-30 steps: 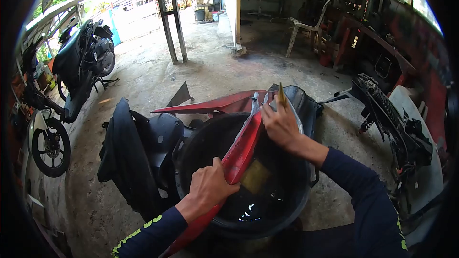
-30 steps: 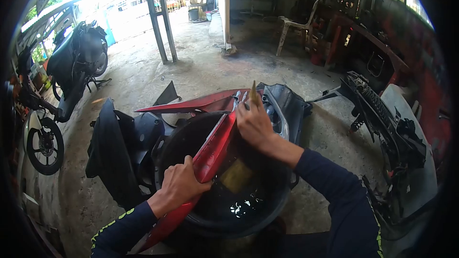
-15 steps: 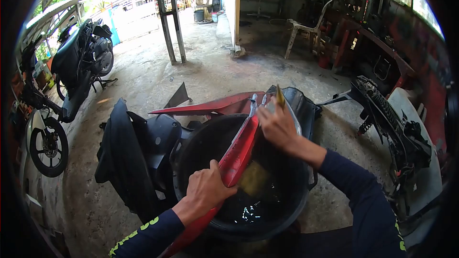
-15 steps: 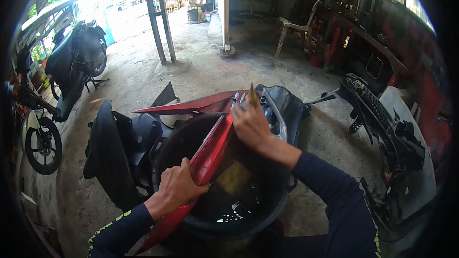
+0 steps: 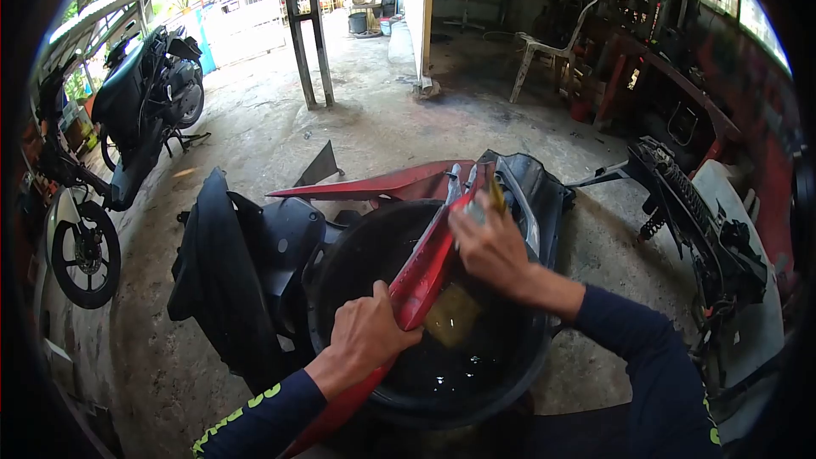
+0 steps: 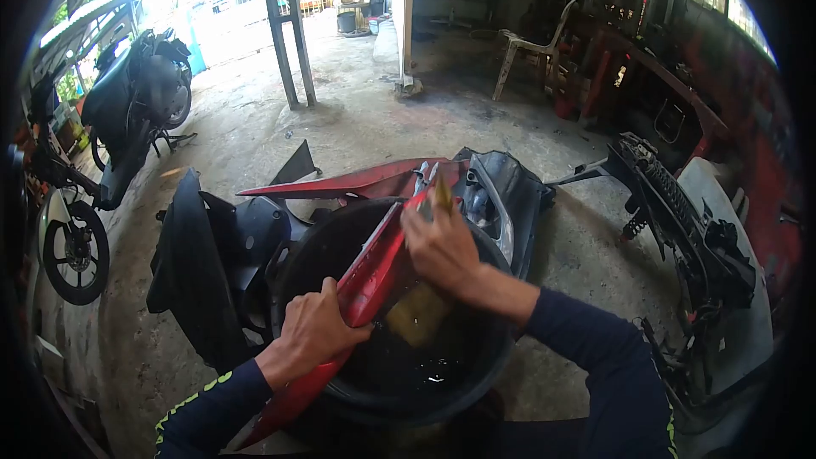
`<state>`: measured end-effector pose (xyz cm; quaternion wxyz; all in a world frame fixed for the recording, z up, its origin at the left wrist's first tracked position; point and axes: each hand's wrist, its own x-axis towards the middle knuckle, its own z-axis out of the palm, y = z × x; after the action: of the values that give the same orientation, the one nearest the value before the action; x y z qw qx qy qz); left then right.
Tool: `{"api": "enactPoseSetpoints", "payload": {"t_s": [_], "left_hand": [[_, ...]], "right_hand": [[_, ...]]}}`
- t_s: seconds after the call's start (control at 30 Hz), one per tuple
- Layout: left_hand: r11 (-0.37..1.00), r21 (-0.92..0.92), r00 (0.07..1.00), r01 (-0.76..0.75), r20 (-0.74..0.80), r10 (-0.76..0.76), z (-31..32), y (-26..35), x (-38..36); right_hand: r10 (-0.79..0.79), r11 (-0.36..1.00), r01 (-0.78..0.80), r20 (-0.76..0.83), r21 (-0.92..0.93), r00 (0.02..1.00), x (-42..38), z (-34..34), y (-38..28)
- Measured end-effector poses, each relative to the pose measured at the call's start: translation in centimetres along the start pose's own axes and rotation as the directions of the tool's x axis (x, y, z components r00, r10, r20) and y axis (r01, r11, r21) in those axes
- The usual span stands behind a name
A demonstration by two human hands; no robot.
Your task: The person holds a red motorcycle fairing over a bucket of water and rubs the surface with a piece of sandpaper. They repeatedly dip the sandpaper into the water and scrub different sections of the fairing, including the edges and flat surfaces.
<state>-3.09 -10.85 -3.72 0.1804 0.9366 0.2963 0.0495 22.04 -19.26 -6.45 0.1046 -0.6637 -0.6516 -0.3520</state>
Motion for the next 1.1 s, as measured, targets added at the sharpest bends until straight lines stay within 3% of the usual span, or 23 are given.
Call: {"api": "enactPoseSetpoints", "payload": {"t_s": [0.1, 0.2, 0.27, 0.33, 0.4, 0.47, 0.53, 0.6, 0.67, 0.77, 0.87, 0.9, 1.0, 1.07, 1.1], "left_hand": [[1.0, -0.006, 1.0, -0.007, 0.006, 0.007, 0.0, 0.2, 0.1], [1.0, 0.002, 1.0, 0.0, 0.016, 0.0, -0.2, 0.0, 0.0], [1.0, -0.007, 1.0, 0.008, 0.012, -0.007, -0.4, 0.0, 0.1], [1.0, -0.025, 1.0, 0.016, 0.016, -0.016, -0.1, 0.2, -0.2], [1.0, -0.014, 0.999, 0.009, 0.032, -0.008, -0.3, 0.2, 0.1], [1.0, -0.012, 1.0, 0.006, 0.025, -0.006, 0.1, -0.1, 0.0], [1.0, -0.009, 1.0, 0.008, 0.024, -0.008, 0.2, -0.2, -0.1], [1.0, -0.008, 0.999, 0.022, 0.029, -0.021, -0.1, 0.3, 0.2], [1.0, -0.007, 0.999, 0.018, 0.028, -0.018, -0.2, 0.3, 0.3], [0.999, -0.017, 0.999, 0.029, 0.017, -0.028, 0.1, -0.4, 0.3], [0.999, -0.023, 0.999, 0.034, 0.01, -0.034, 0.0, -0.2, 0.2], [1.0, -0.012, 1.0, 0.025, 0.011, -0.025, -0.2, -0.1, 0.3], [1.0, -0.002, 1.0, 0.027, -0.001, -0.027, -0.1, -0.4, 0.0], [1.0, -0.003, 0.999, 0.03, -0.015, -0.03, 0.2, -0.8, 0.2], [0.999, -0.008, 0.999, 0.037, -0.029, -0.037, 0.4, -1.0, 0.2]], "right_hand": [[0.085, 0.991, -0.069, 0.134, -0.116, 0.987, 1.4, 0.8, 2.2], [-0.052, 0.999, 0.052, 0.012, 0.008, 0.999, -0.8, -1.5, -1.7], [-0.04, 0.998, 0.039, 0.007, 0.053, 0.999, -0.1, -0.2, 0.5], [0.074, 0.99, -0.063, 0.085, -0.123, 0.994, 1.7, 1.2, 3.4], [0.075, 0.986, -0.058, 0.108, -0.159, 0.991, 1.0, 0.2, 1.8], [-0.061, 0.998, 0.062, 0.043, -0.019, 0.997, -0.6, -1.5, -1.1], [-0.045, 0.999, 0.045, 0.001, 0.021, 0.999, 0.0, -0.2, 0.4], [0.082, 0.992, -0.071, 0.106, -0.109, 0.991, 1.9, 0.7, 2.8], [0.064, 0.986, -0.047, 0.096, -0.162, 0.993, 1.6, 0.1, 1.3], [-0.029, 0.998, 0.031, -0.024, 0.058, 0.999, 0.4, -1.4, -1.7], [0.099, 0.994, -0.094, 0.099, -0.055, 0.99, 2.4, 0.8, 2.3], [0.082, 0.993, -0.071, 0.126, -0.092, 0.989, 2.5, 0.4, 2.0], [-0.048, 0.999, 0.048, -0.005, 0.01, 0.999, 0.8, -1.5, -2.3], [-0.038, 0.997, 0.039, -0.009, 0.071, 0.999, 1.5, -1.2, -1.0], [0.015, 1.0, -0.015, 0.059, 0.005, 0.998, 2.4, -0.3, 1.1]]}}
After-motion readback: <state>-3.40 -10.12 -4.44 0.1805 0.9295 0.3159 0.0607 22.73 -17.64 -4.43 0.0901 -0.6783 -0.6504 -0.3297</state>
